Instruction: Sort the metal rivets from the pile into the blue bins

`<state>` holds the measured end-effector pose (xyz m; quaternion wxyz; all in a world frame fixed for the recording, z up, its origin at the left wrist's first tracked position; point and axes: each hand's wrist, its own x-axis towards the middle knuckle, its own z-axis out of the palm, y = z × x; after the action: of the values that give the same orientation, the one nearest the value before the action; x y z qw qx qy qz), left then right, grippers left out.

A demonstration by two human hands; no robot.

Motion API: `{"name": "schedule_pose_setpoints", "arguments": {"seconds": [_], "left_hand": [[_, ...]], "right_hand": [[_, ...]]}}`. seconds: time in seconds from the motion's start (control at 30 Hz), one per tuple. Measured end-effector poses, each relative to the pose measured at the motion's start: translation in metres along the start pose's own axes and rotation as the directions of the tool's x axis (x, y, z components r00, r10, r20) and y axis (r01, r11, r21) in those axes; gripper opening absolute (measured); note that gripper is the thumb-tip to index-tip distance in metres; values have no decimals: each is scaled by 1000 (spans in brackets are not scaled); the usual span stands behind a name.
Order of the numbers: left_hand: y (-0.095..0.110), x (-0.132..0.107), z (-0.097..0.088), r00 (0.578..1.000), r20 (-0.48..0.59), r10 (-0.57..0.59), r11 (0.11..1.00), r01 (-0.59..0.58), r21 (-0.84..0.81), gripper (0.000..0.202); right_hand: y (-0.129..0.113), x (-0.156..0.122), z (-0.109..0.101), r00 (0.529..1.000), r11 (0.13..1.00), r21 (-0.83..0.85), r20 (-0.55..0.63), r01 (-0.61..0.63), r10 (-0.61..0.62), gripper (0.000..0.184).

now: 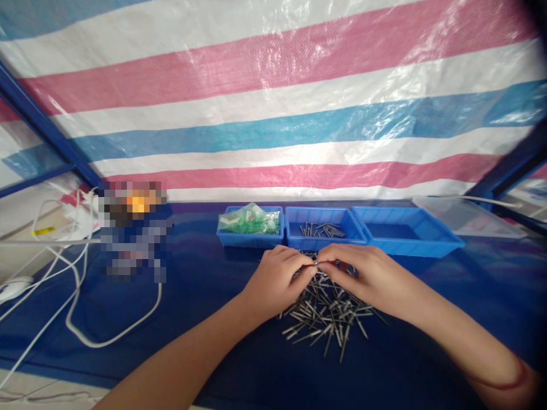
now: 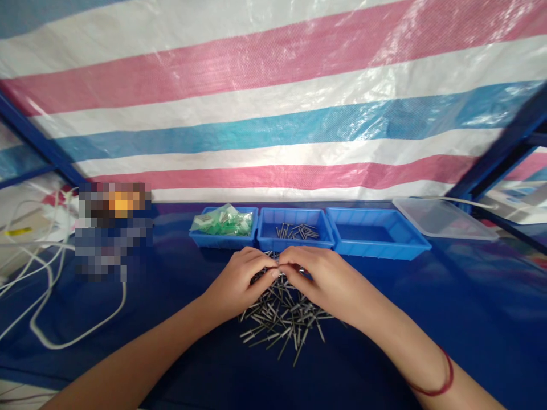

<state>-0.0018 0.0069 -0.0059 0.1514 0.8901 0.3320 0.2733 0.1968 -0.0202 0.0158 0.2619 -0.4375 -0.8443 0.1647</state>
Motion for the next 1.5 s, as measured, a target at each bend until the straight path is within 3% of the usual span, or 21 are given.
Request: {"name": "schedule_pose_setpoints", "arguments": {"seconds": [0.13,0.3,0.5,0.83,0.97,1.07,1.13,1.2,1.3,1.33,1.4,1.5], "left_hand": [[-2,0,2,1000,-18,-15,999,15,-35,15],[-2,0,4,997,-31,-64,996,62,-71,16],[0,0,3,994,-66,-84,993,78,-85,16],[4,2,-3,981,-124,-151,980,131,-151,11],[5,2,-2,981,-117,-157,977,137,-161,10],[6,1,-3,992,-79,-103,988,93,-123,11],[8,1,-4,998,-35,-45,996,42,-73,14],[12,0,-6,1000,26,2,1000,-2,-7,17],[20,-5,-8,986,147,73,995,-83,62,19],[24,-8,-7,977,183,107,991,-121,65,22],[30,-12,-5,958,225,178,979,-195,56,36],[35,-18,3,933,255,254,958,-279,66,47]], "right_hand": [[-4,2,6,985,991,128,-165,-28,49,15],[-8,5,12,969,971,209,-190,-117,158,21],[-11,4,8,984,984,176,-174,2,29,18],[8,6,5,976,994,-90,-200,65,-82,19],[21,12,5,926,978,-201,-376,-61,-20,21],[31,15,1,912,931,-320,-409,-175,31,26],[33,13,-6,914,924,-314,-396,-220,84,29],[29,7,-18,930,954,-177,-325,-240,174,32],[20,-8,-39,966,964,77,52,-256,253,29],[17,-13,-45,944,952,120,211,-281,252,27],[16,-22,-50,853,926,131,451,-355,263,21],[20,-28,-45,757,891,51,550,-452,352,10]]}}
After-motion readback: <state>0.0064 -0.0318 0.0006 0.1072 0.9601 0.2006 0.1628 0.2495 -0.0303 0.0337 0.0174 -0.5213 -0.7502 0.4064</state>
